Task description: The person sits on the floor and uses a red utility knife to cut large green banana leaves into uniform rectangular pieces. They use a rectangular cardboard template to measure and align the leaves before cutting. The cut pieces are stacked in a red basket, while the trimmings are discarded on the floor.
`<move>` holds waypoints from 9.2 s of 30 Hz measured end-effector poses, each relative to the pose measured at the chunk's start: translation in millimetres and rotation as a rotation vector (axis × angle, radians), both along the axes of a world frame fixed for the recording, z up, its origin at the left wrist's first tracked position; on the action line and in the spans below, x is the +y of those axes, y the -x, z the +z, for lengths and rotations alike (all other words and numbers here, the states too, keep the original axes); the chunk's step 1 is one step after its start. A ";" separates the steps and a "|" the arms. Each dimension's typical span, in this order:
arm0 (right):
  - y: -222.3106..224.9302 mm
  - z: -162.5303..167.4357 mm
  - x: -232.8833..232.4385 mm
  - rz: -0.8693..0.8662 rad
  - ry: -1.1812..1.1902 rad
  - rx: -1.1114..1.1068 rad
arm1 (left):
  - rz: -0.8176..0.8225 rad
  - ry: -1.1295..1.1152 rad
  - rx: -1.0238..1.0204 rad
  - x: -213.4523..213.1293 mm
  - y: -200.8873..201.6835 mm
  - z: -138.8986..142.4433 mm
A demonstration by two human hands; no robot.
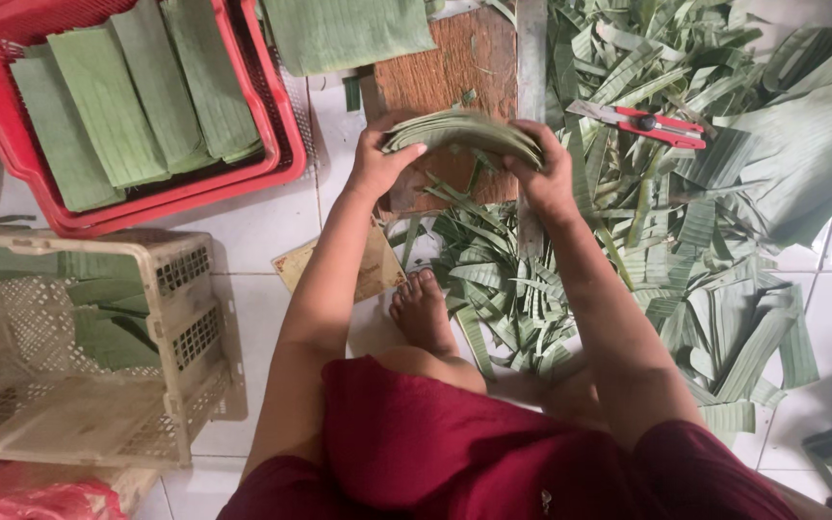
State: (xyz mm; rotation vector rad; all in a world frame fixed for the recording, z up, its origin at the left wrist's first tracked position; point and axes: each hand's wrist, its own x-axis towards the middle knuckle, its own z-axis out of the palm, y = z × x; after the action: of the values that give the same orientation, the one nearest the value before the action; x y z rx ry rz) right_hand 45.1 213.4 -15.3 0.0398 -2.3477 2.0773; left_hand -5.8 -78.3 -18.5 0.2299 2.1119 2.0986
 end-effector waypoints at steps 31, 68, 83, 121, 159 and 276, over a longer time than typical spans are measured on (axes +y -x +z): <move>6.9 -11.2 -22.7 -0.134 -0.102 -0.131 | 0.084 0.336 0.038 -19.0 42.9 -13.9; -46.4 -10.5 -91.2 -0.589 0.706 -0.698 | -0.094 1.079 0.334 63.7 35.2 -17.7; -101.3 -21.0 5.3 -0.300 -0.714 -0.200 | -0.348 1.269 0.092 60.9 -7.1 8.5; -84.1 0.2 40.0 0.009 -1.209 -0.127 | -0.384 1.262 0.167 55.1 -5.8 -4.4; -103.9 -8.6 7.5 -0.158 -0.515 -0.429 | -0.276 1.201 0.266 56.7 -0.8 -31.7; -148.8 51.7 -1.5 0.154 -0.724 -0.344 | -0.321 1.372 -0.037 92.8 -3.6 19.5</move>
State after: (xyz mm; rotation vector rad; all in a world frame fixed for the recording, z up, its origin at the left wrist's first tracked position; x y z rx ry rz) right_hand 193.9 212.0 36.4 -0.1486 -3.2688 1.2321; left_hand -2.2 14.5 0.9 0.2813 2.6682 0.2181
